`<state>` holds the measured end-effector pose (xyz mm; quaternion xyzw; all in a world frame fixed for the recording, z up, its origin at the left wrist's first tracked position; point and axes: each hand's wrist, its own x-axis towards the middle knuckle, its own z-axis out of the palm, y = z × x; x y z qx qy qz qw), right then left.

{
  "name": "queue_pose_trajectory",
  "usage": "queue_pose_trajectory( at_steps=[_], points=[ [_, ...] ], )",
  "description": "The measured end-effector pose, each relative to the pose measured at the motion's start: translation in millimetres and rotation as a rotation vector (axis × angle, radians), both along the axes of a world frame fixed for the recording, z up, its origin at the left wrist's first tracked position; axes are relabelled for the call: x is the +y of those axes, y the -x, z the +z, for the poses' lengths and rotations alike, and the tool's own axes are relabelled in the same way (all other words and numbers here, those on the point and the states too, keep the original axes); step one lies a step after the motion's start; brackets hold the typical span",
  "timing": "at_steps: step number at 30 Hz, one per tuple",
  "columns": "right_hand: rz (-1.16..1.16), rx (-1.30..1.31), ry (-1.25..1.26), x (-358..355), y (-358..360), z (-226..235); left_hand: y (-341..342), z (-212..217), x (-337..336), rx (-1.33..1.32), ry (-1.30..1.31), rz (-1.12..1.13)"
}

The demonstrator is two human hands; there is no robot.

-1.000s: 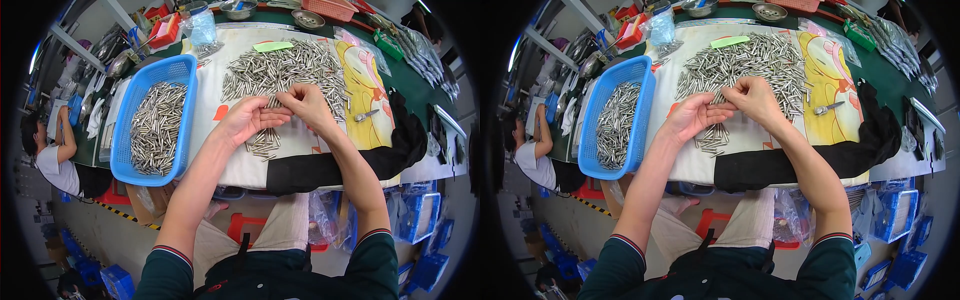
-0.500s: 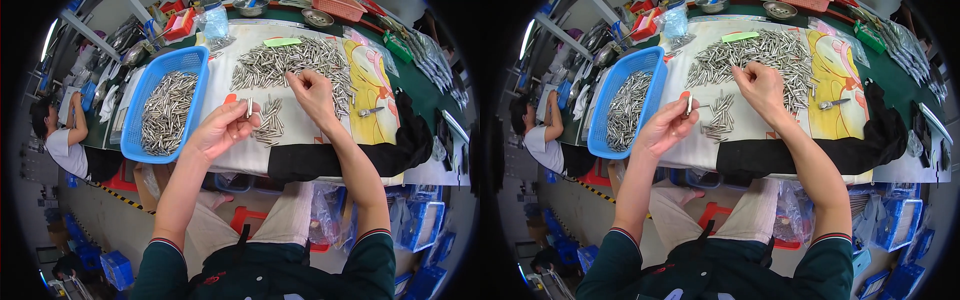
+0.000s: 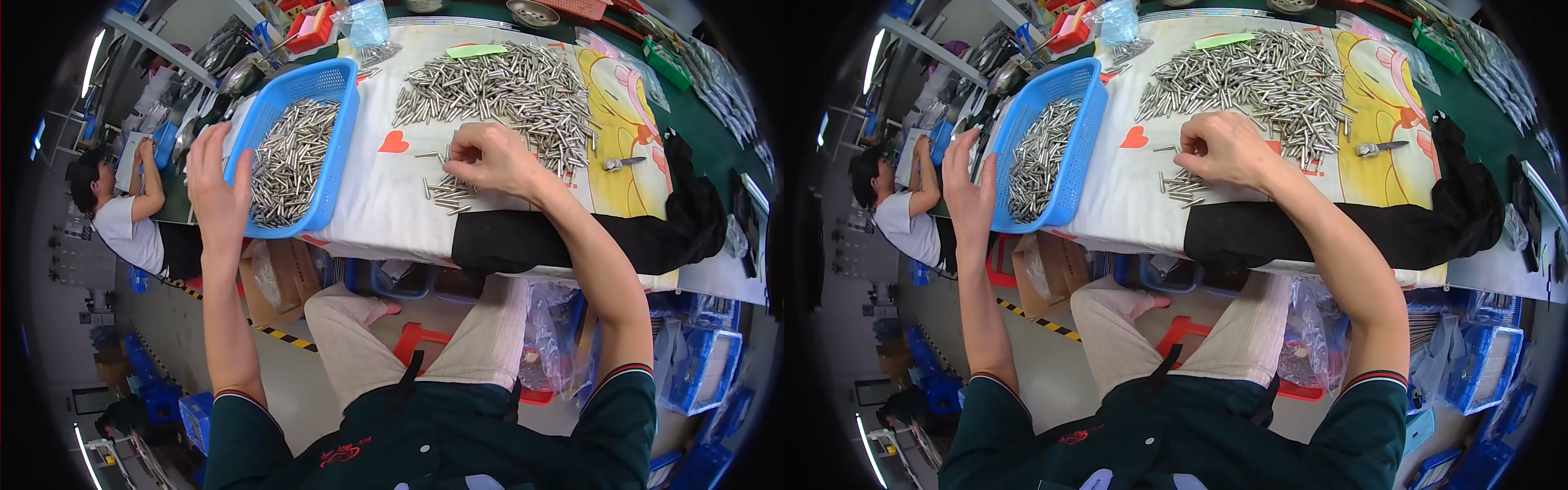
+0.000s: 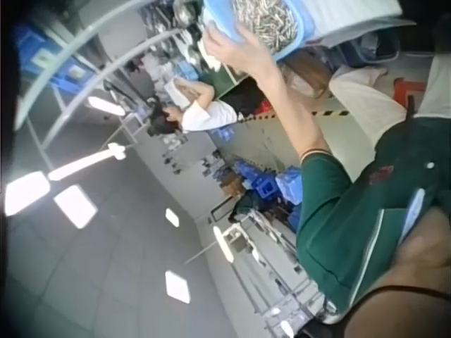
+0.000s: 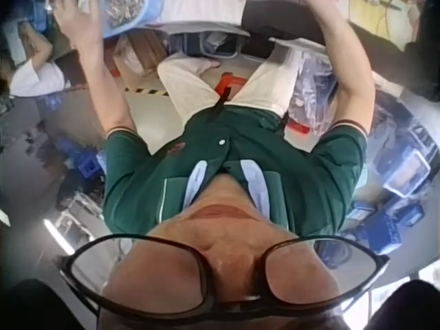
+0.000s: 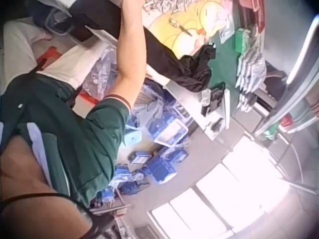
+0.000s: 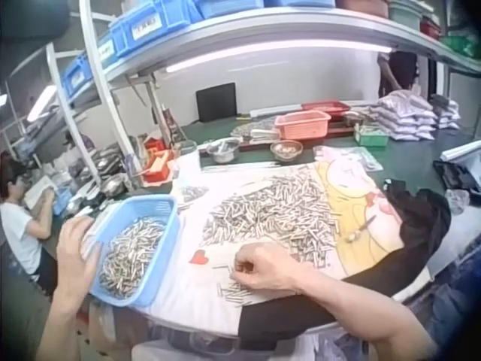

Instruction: Sorting small metal pins and grouping them on a workbench at a manufacturing facility.

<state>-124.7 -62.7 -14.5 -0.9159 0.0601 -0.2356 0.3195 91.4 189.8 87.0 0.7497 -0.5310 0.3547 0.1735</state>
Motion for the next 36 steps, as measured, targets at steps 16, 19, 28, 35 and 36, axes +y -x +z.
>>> queue_pose_trajectory(
  at_steps=[16,19,28,35,36],
  points=[
    [-0.019,-0.103,0.229,-5,-1,-6,108,-101,-83,0.511,-0.261,-0.495],
    [0.041,0.022,0.108,4,7,6,104,-99,-77,0.502,-0.281,-0.480],
    [0.096,0.172,0.326,17,16,16,97,-102,-59,0.439,-0.255,-0.412],
    [0.128,0.096,0.409,18,13,7,99,-100,-64,0.413,-0.301,-0.249],
    [0.127,0.106,0.407,16,12,7,100,-101,-63,0.403,-0.288,-0.247]
  ],
)
